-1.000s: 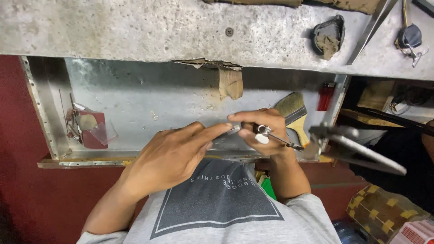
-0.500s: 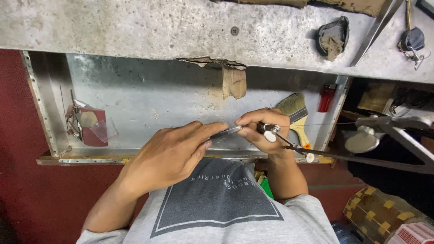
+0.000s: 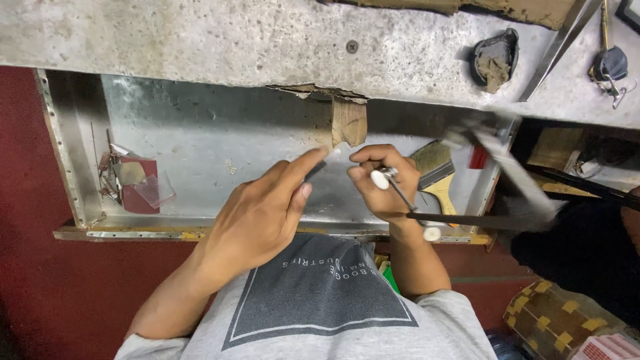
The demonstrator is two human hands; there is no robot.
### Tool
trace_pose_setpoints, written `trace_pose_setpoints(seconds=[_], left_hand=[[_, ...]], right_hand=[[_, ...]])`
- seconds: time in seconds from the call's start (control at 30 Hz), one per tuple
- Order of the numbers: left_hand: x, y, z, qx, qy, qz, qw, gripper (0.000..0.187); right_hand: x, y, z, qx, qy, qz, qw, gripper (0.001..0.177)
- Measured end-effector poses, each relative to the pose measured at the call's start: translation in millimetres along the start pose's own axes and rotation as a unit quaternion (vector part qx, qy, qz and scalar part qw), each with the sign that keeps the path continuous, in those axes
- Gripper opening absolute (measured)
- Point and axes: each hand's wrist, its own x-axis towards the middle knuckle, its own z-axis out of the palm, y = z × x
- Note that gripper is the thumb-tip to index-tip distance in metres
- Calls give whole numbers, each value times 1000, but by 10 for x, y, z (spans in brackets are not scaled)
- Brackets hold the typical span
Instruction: Using a jeweler's saw to cut a small piece of metal on a bench pin, occasionally using pliers for positioning.
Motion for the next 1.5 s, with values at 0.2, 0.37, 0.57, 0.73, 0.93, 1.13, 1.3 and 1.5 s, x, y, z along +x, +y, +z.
trace_pose_setpoints(seconds=[0.2,0.37,0.57,0.73,0.93,1.13,1.3,1.5], left_hand=[[-5,-60,120,45,41,-23,998,54],[-24,-80,177,46,57,-23,997,57],[-17,-67,192,118,78,-6,990,61],[-31,-110,211,123,77,0,989,71],[-28,-98,173,122,74,-3,990,73],[-19,-78,139,137,57,-6,989,75],[-19,-149,233,147,77,16,986,70],[-41,-161,254,149,98,14,984,68]], right_hand=[[-93,497,169,-184,-19,-123,975,25],[-24,536,318,-159,21,-114,980,27],[-6,707,357,-230,37,-111,966,36],[-91,819,362,-328,54,-120,936,16],[-45,714,363,-358,71,-122,923,31],[-101,927,353,-360,75,-125,922,27],[-176,633,376,-383,34,-5,923,17],[-264,547,469,-260,46,10,964,38]])
